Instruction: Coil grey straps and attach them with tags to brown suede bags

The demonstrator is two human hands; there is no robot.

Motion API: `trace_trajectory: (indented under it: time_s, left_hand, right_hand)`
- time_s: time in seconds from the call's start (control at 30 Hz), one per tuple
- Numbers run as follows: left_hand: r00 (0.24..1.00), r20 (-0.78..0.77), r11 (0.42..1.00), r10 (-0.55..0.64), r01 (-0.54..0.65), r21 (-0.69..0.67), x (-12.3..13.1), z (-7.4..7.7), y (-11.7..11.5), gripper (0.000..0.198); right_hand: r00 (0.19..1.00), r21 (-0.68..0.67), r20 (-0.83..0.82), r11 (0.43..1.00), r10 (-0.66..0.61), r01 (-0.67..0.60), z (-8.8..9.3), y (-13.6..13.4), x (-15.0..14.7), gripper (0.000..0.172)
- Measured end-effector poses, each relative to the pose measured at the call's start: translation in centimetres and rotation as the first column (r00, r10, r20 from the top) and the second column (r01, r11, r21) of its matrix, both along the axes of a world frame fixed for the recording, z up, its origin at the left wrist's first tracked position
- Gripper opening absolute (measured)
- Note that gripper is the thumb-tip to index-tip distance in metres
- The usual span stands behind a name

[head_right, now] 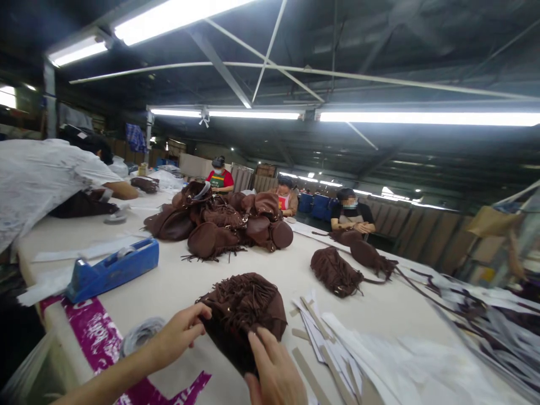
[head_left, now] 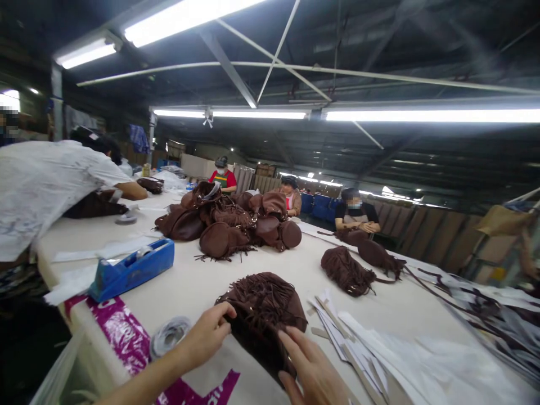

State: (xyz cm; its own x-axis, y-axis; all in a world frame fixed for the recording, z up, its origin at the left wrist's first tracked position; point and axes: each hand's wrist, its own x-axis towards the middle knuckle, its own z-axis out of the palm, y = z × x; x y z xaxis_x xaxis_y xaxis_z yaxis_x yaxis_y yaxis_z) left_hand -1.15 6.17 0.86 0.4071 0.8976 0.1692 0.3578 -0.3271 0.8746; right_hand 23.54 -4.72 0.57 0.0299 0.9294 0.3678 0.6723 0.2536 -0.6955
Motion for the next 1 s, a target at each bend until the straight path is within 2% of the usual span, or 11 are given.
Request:
trace_trajectory:
  time_s: [0.07, 0.17, 0.27, 0.37, 0.5, 0.57, 0.63, 0.7, 0.77, 0.87, 1.0]
  left_hand:
    - [0.997, 0.078, 0.987, 0.027, -0.014, -0.162, 1.3, 0.1, 0.7, 0.026]
    - [0.988, 0.153, 0.978, 0.034, -0.001, -0.21, 2.3, 0.2, 1.1, 0.026]
    - [0.985, 0.169, 0.987, -0.009, 0.035, -0.155, 2.1, 0.1, 1.0, 0.038]
    - [0.995, 0.086, 0.988, -0.04, 0.053, -0.142, 2.1, 0.3, 1.1, 0.06]
    - [0.997, -0.06, 0.999, -0.051, 0.051, -0.007, 3.0, 1.8, 2.3, 0.043]
    - [0.995, -0.102, 0.993, -0.01, 0.022, 0.118, 3.9, 3.0, 3.1, 0.035]
    - [0.99, -0.131, 0.977, 0.041, -0.012, 0.213, 4.8, 4.1, 3.9, 0.036]
    - [0.985, -0.151, 0.965, 0.078, -0.037, 0.259, 5.7, 4.8, 4.4, 0.039]
    - [0.982, -0.163, 0.962, 0.092, -0.045, 0.271, 6.4, 5.1, 4.6, 0.039]
    - [0.974, -0.218, 0.967, 0.065, -0.008, 0.256, 7.3, 5.2, 4.4, 0.032]
    - [0.967, -0.255, 0.992, -0.022, 0.054, 0.118, 7.7, 5.1, 4.5, 0.009]
  right_hand:
    - [0.959, 0.063, 0.285, 0.998, -0.004, -0.014, 2.3, 3.6, -2.0, 0.071]
    - [0.902, -0.027, 0.428, 0.998, 0.061, -0.054, 3.8, 7.3, -3.7, 0.071]
    - [0.939, -0.046, 0.329, 0.995, 0.099, -0.089, 3.0, 8.8, -3.5, 0.06]
    - [0.969, 0.027, 0.15, 0.979, 0.196, -0.203, 1.6, 8.7, -2.5, 0.025]
    - [0.948, 0.011, 0.04, 0.949, 0.315, -0.315, 1.3, 8.8, -1.3, 0.013]
    - [0.979, -0.004, -0.061, 0.981, 0.192, -0.193, 1.6, 9.7, -0.5, 0.012]
    - [0.986, -0.009, -0.153, 0.997, -0.072, 0.072, 1.9, 10.8, 0.7, 0.016]
    - [0.937, 0.01, -0.182, 0.953, -0.297, 0.304, 2.3, 11.6, 1.7, 0.024]
    - [0.929, 0.074, -0.143, 0.933, -0.34, 0.353, 2.7, 11.6, 2.1, 0.027]
    - [0.988, 0.13, 0.038, 0.981, -0.151, 0.145, 3.4, 10.2, 1.1, 0.021]
    - [0.951, -0.076, 0.218, 0.975, 0.22, -0.208, 4.1, 8.7, -1.0, 0.019]
